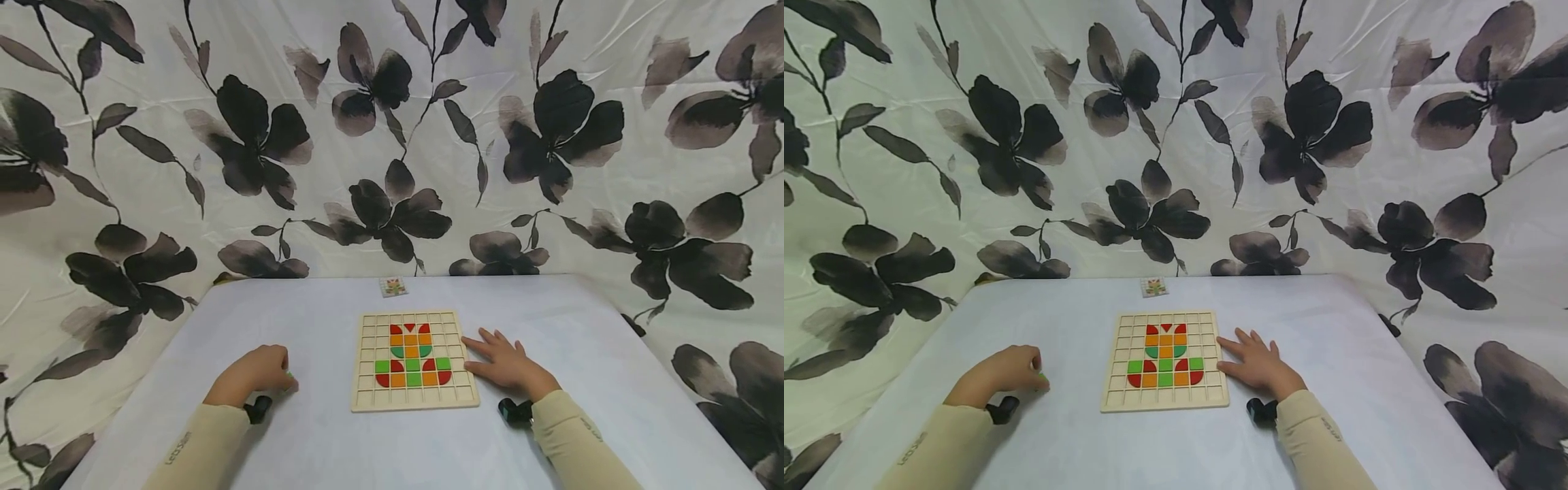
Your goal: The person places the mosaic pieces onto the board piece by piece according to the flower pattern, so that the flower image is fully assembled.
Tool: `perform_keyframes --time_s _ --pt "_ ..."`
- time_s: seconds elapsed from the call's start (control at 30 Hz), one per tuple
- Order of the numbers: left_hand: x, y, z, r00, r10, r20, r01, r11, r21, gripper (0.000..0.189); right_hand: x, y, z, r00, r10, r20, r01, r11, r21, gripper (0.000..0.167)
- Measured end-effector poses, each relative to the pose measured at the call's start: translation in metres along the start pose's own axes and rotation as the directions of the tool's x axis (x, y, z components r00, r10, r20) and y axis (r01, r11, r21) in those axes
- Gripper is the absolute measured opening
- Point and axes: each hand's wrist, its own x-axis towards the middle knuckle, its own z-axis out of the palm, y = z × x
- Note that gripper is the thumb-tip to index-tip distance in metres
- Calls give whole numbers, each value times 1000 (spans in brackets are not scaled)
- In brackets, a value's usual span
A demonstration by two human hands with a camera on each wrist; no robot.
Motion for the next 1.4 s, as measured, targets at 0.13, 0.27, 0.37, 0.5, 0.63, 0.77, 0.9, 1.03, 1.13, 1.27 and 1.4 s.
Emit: perform_keyframes --time_s 0.13,0.27,0.37,0.5,0.63,0.77,0.9,1.03,1.13,1.27,1.4 --pt "-3 -4 5 999 41 -4 -42 998 -45 23 0 4 -1 1000 5 -1 -5 1000 6 63" --pt "7 11 15 996 82 -31 -84 995 -59 18 0 5 0 1000 11 2 -11 1000 16 64" --pt "16 37 24 988 149 -43 -152 985 -82 16 1 6 2 1000 15 4 -15 1000 19 64" --pt "21 82 38 946 318 -62 -323 939 -121 17 6 5 3 1000 14 -1 -14 1000 -10 64" --pt "23 119 55 888 454 -75 -460 881 -112 20 11 1 3 1000 17 -8 -18 999 -48 64" --pt "27 140 69 865 496 -74 -500 863 -66 19 13 0 5 1000 29 1 -29 998 -50 63" --pt "31 150 77 863 501 -63 -502 865 1 18 13 0 7 1000 29 8 -29 999 -44 62" --pt "31 153 79 862 503 -58 -502 864 36 16 14 -1 6 1000 25 2 -25 999 -44 62" --pt "30 155 78 862 504 -63 -502 864 42 13 13 -1 4 1000 26 -2 -26 999 -41 62" --pt "28 157 77 863 502 -51 -501 865 41 10 12 -1 3 1000 27 8 -27 999 -38 61" --pt "26 158 76 861 507 -37 -505 862 46 9 11 -1 3 999 33 16 -33 999 -39 62"
